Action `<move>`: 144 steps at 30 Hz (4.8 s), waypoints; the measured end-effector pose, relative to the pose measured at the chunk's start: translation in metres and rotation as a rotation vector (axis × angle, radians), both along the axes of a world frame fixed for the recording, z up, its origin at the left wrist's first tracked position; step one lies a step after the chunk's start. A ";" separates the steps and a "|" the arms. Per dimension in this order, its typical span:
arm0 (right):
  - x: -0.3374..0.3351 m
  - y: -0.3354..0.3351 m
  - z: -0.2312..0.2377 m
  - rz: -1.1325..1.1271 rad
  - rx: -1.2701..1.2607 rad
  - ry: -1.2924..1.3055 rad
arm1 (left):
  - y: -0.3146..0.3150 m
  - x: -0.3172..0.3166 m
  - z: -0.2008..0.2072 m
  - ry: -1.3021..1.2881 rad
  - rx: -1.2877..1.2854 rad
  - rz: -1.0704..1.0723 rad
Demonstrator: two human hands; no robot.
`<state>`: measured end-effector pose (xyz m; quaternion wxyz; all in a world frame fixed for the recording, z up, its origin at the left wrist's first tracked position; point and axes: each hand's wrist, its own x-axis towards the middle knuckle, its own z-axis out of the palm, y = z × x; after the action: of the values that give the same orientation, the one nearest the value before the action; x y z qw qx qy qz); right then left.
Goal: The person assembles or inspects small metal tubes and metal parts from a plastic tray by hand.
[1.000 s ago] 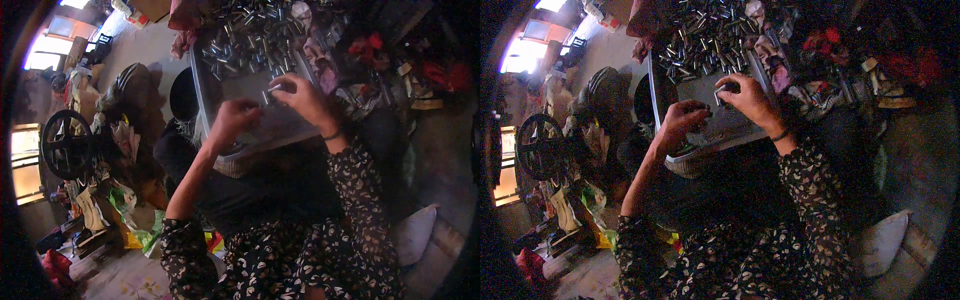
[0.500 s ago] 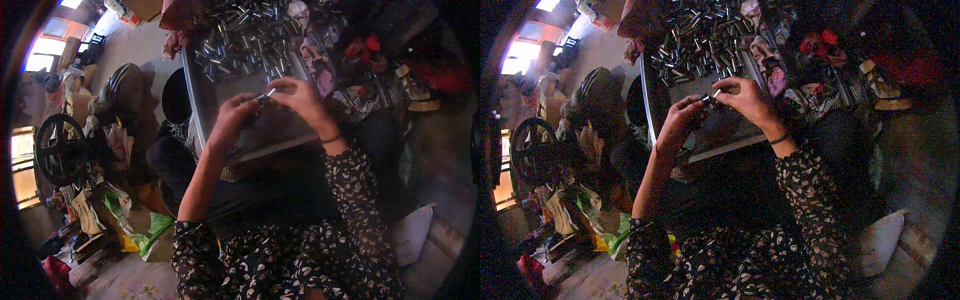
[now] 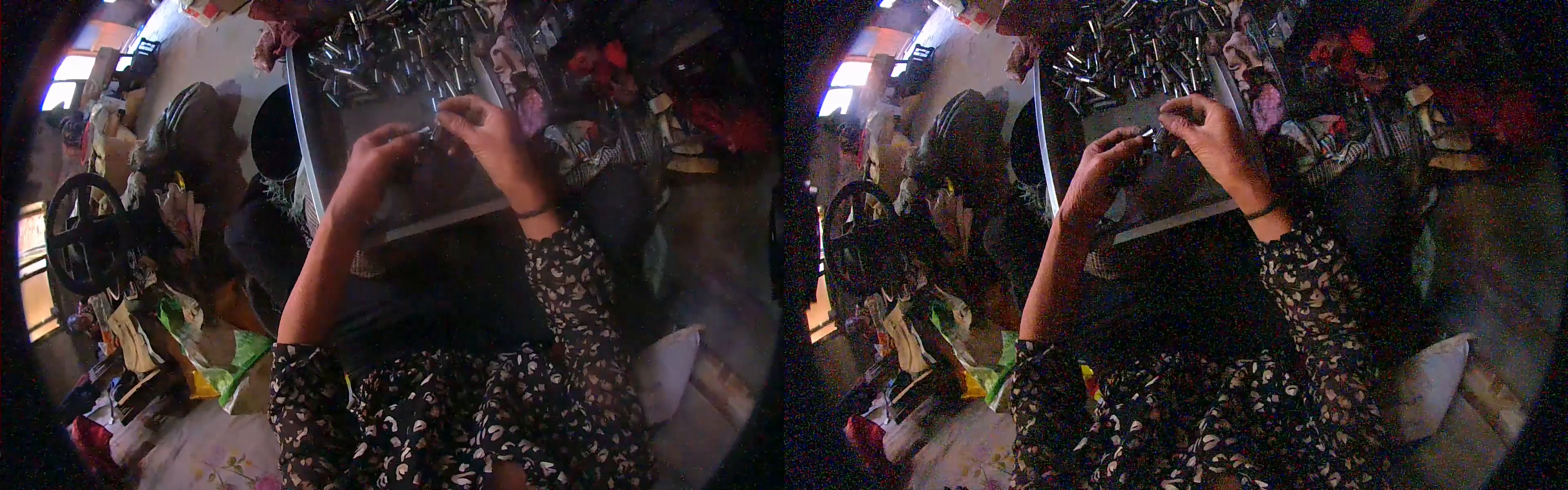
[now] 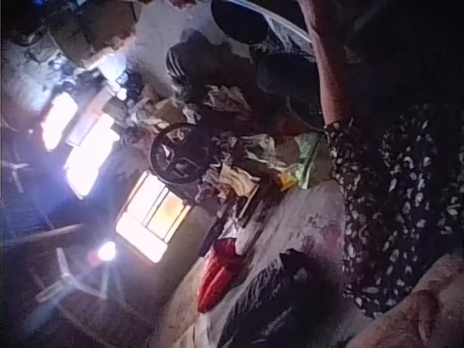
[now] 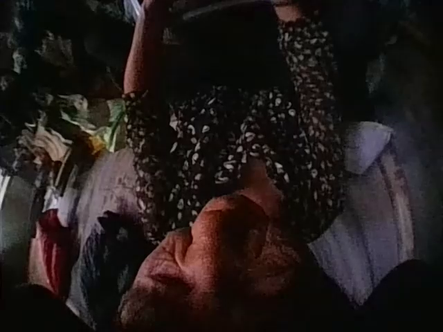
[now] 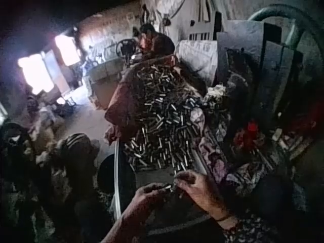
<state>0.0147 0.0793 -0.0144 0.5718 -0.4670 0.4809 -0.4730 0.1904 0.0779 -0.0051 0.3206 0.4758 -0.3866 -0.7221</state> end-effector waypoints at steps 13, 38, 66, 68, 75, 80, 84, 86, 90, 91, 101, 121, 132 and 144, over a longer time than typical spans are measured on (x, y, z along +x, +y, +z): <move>-0.002 0.000 0.002 0.099 -0.084 0.154 | -0.002 0.000 -0.010 -0.029 -0.004 0.029; -0.008 0.000 -0.008 0.138 -0.102 0.247 | -0.002 0.002 -0.009 -0.053 0.013 0.004; -0.001 0.003 -0.011 0.116 0.057 0.085 | -0.002 0.005 -0.015 0.027 0.222 -0.032; 0.001 0.003 -0.010 0.128 0.114 0.031 | -0.002 0.005 -0.014 -0.017 0.154 -0.057; 0.006 0.004 -0.005 -0.005 -0.068 0.215 | -0.003 0.001 -0.017 0.123 0.120 -0.110; 0.006 0.008 -0.002 -0.053 -0.057 0.140 | -0.009 0.005 -0.038 -0.110 -0.245 -0.200; -0.020 0.006 0.003 -0.191 -0.116 0.222 | -0.004 -0.017 -0.015 -0.082 -0.252 -0.151; -0.054 0.004 0.012 -0.378 -0.178 0.369 | -0.001 -0.029 -0.003 0.044 0.180 0.042; -0.115 -0.011 0.028 -0.699 -0.404 0.753 | -0.004 -0.015 -0.040 0.029 -0.081 -0.235; -0.125 -0.016 0.028 -0.672 -0.391 0.806 | -0.004 -0.018 -0.038 0.033 0.012 -0.206; -0.125 -0.041 0.014 -0.496 -0.490 1.076 | -0.007 -0.007 -0.045 0.055 0.158 -0.040; -0.043 -0.013 -0.011 -0.419 -0.575 0.796 | -0.006 -0.031 -0.042 0.159 0.131 0.003; 0.004 -0.012 -0.022 -0.091 0.029 0.160 | -0.016 -0.018 -0.032 0.148 0.093 0.112; 0.003 -0.008 -0.025 -0.024 -0.033 0.163 | -0.012 -0.013 -0.035 0.071 0.132 0.019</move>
<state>0.0174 0.0713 -0.0394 0.5173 -0.5073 0.5236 -0.4482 0.1777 0.0661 -0.0398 0.3092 0.4736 -0.3219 -0.7593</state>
